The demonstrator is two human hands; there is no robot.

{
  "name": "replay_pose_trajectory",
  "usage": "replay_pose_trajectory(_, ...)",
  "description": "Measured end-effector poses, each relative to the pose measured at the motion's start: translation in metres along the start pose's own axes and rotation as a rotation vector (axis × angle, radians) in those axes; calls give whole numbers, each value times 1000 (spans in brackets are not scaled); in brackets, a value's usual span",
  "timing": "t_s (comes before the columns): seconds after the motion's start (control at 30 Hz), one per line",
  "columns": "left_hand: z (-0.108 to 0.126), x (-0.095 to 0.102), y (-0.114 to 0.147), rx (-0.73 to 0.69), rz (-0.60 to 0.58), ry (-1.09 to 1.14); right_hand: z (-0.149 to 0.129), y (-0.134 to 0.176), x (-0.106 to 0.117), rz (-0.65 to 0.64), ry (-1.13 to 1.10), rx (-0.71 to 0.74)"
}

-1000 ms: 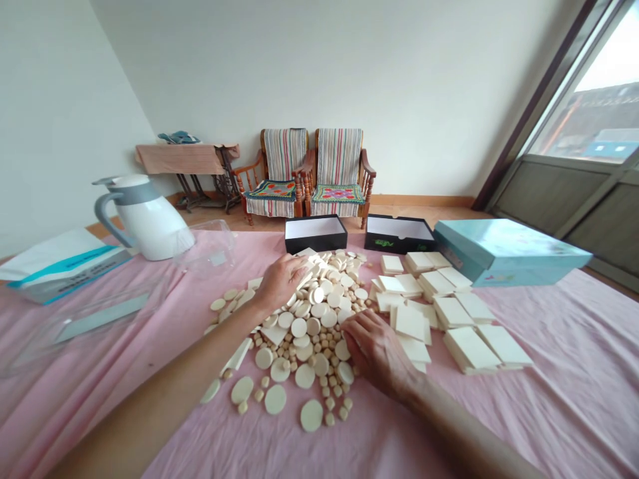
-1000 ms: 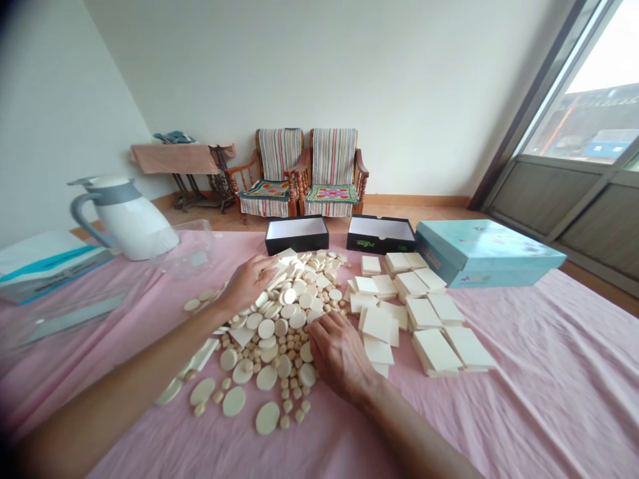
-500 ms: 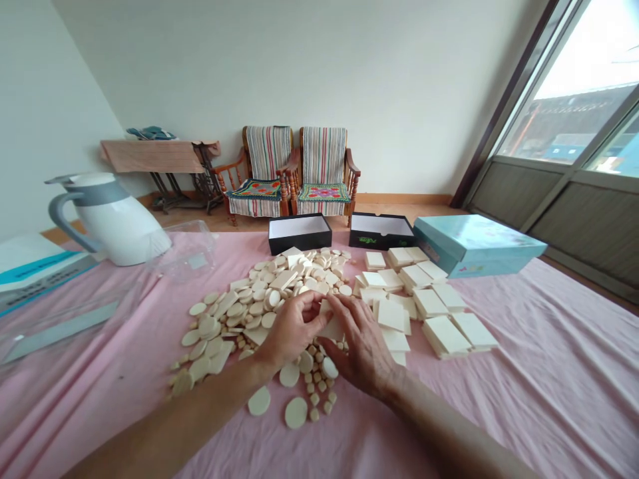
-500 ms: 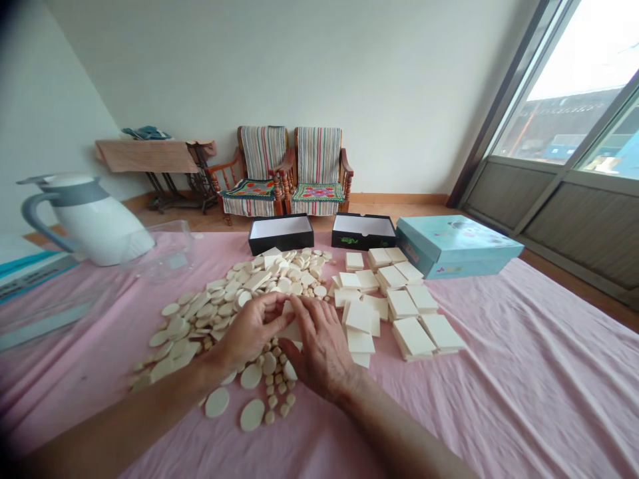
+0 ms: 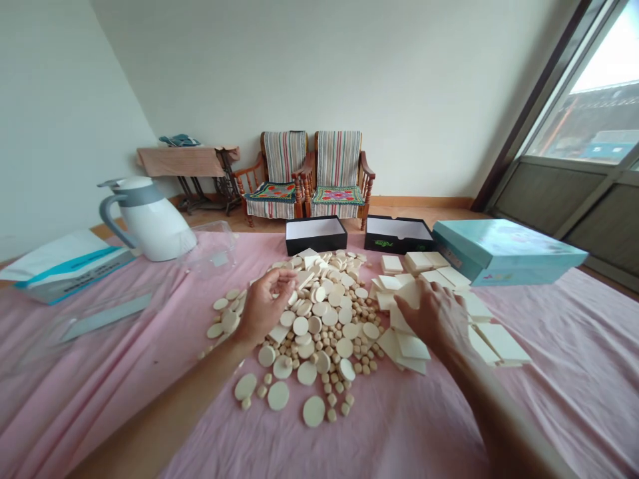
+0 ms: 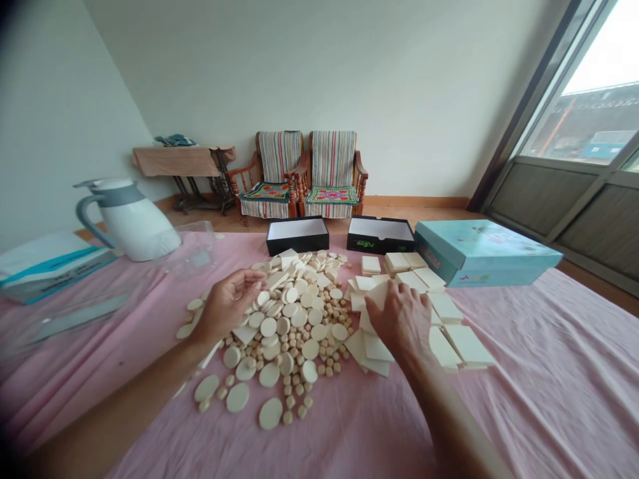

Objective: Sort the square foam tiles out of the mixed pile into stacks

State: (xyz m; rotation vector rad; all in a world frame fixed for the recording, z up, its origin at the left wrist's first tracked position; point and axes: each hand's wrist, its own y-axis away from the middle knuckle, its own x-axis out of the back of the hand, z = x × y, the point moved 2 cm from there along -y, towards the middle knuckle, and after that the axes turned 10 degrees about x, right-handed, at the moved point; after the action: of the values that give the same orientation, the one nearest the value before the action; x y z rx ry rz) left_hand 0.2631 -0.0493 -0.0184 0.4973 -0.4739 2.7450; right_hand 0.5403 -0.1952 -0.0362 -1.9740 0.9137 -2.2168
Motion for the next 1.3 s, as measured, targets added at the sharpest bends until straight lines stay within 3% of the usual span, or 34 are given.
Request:
replay_pose_trajectory(0.07,-8,12,-13,-22,78,-148,1,1,-3,-50,17,-5)
replay_pose_trajectory(0.17,-16,18,-26,-47,38,-340,-1,2,-4,8,10,21)
replay_pose_trajectory(0.37,-20,-1,-31,-150,-92,-622,-9,4,-12,151,-115,144)
replay_pose_trajectory(0.57,-19,-8,-41,-91,-69,-758,-11,5,-7,233,-221,177)
replay_pose_trajectory(0.73,2,-18,-38,-216,50,-550,8,-1,16,477,-287,49)
replay_pose_trajectory(0.77,7,-27,-35,-211,12,-462,13,-2,19,520,-295,21)
replay_pose_trajectory(0.87,19,-70,-25,-121,-251,-191,23,-3,23,599,-303,-32)
replay_pose_trajectory(1.0,31,-133,-15,-7,-481,12,26,-3,19,576,-292,-25)
replay_pose_trajectory(1.07,35,-153,-14,39,-542,55,24,-3,17,553,-292,-17)
replay_pose_trajectory(1.17,40,-158,-16,22,-468,22,20,-2,14,532,-321,18)
replay_pose_trajectory(1.3,45,-130,-6,-210,-392,-153,11,-1,11,470,-378,110)
